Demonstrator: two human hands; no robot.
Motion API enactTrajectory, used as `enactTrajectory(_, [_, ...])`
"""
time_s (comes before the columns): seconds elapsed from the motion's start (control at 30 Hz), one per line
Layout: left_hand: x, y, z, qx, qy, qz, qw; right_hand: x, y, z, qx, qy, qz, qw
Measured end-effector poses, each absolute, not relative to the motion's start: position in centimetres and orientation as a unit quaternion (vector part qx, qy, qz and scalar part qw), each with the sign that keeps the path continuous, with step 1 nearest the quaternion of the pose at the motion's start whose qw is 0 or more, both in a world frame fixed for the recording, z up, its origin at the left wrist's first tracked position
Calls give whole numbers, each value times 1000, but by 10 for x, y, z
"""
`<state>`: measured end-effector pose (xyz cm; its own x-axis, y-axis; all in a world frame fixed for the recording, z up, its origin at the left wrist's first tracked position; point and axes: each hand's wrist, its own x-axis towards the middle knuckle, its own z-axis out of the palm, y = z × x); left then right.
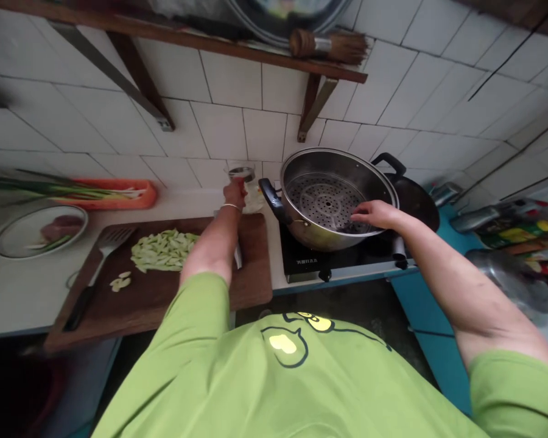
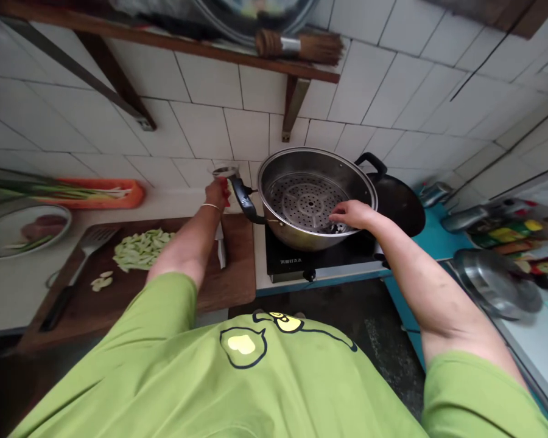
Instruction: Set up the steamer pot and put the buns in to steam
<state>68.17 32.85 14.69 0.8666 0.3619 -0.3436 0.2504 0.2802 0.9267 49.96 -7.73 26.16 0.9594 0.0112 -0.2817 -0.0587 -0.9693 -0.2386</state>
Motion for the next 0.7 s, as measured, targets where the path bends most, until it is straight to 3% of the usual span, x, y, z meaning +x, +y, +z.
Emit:
enactTrajectory(0.1, [661, 348, 184, 589, 246, 83, 766, 500, -77, 262, -983, -3, 146, 109])
enactTrajectory(0.23, [626, 373, 263, 670, 122, 115, 723, 501, -76, 261, -982, -38, 153, 102])
enactTrajectory(0.5, [583, 337, 445, 937, 52, 86, 335, 502, -73, 262, -981, -93, 144, 86])
enactTrajectory(0.7, [584, 272, 475, 992, 17, 19, 125, 499, -72, 268, -980, -119, 140, 81])
